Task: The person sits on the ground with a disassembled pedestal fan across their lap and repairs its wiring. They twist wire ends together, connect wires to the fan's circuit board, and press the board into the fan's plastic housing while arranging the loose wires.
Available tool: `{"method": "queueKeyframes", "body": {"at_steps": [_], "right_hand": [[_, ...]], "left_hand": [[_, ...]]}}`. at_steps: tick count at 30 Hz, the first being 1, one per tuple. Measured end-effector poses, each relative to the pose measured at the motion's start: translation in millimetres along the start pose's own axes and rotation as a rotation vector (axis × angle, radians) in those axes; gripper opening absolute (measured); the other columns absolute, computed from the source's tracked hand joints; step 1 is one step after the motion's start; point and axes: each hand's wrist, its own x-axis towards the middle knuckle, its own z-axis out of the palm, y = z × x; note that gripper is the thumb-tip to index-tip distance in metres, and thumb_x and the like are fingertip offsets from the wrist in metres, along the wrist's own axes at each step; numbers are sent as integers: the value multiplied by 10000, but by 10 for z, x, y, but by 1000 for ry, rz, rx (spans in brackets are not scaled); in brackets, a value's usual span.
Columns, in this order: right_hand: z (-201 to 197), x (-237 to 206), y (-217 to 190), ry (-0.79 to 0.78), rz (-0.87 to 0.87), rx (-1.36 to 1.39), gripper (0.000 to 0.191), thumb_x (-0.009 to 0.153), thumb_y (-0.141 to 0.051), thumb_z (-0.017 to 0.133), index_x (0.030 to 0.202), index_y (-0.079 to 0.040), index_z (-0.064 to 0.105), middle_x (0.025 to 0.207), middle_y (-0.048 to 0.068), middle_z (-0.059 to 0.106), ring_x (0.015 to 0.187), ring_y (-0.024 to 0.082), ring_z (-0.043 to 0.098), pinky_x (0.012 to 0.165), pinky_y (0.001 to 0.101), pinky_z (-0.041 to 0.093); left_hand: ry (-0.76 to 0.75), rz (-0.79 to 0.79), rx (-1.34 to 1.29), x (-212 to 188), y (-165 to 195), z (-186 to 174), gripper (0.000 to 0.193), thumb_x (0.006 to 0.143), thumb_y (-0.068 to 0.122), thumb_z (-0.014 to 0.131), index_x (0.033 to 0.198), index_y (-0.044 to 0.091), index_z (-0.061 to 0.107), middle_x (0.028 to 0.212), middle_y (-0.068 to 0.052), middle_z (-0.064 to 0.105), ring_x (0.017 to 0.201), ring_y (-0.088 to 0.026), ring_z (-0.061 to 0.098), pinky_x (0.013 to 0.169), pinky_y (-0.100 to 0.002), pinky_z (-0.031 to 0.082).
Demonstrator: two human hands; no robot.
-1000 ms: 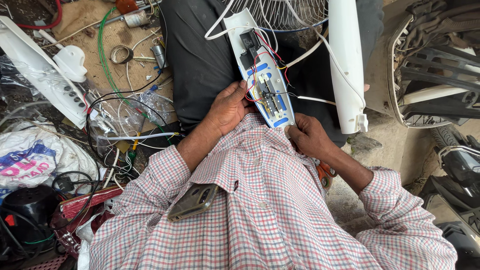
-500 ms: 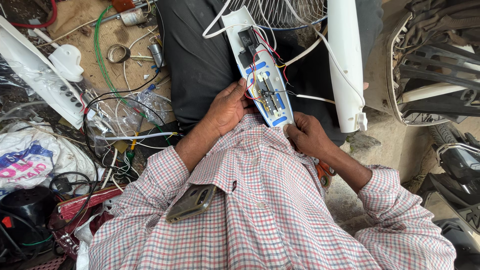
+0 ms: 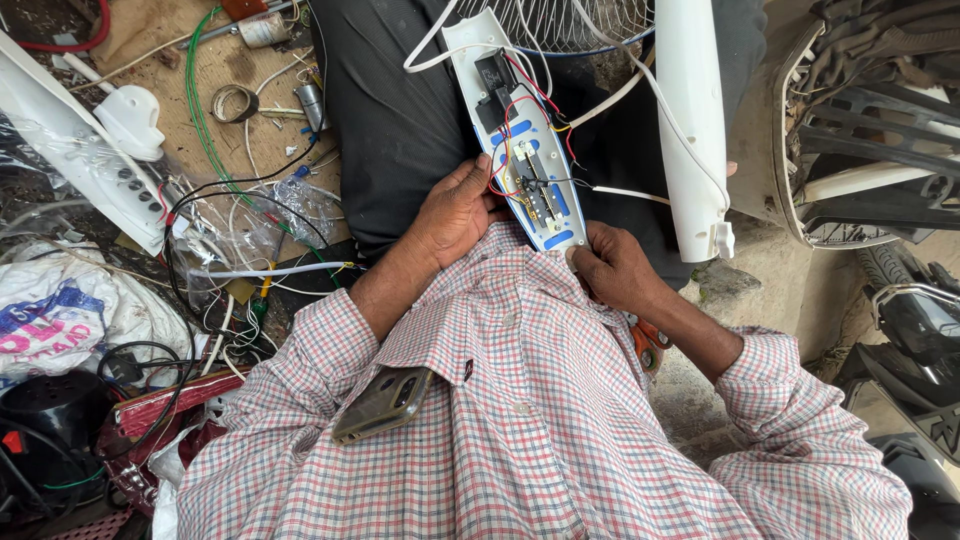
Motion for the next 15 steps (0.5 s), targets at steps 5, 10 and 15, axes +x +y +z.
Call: {"method": "queueKeyframes", "body": {"at_steps": [5,10,15], "right_hand": [[-5,-7,-13,-10,-24,20,191,1000,-105,546,1032,45,660,582,24,563,435,58,498,387,259,427],[-2,-8,-22,1,-17,11,193,985,-101,544,1052,35,664,579,22,585,430,55,511,387,251,437],[2,-8,-42,-4,-13,12,193,989,-102,534,1035,36,662,572,28,575,427,59,508,384,251,440]], "left_hand": [[30,18,11,-12,-6,1,638,1025,441,551,1470,-3,442,1390,-183,589,1333,-294,547,1140,-567,444],[42,32,40,-20,-3,-22,630,1033,425,569,1469,-16,455,1395,-186,578,1319,-293,550,1139,-579,451],[32,16,44,-29,5,-35,669,1023,459,558,1474,-20,439,1433,-203,554,1345,-298,543,1144,-579,441]]}}
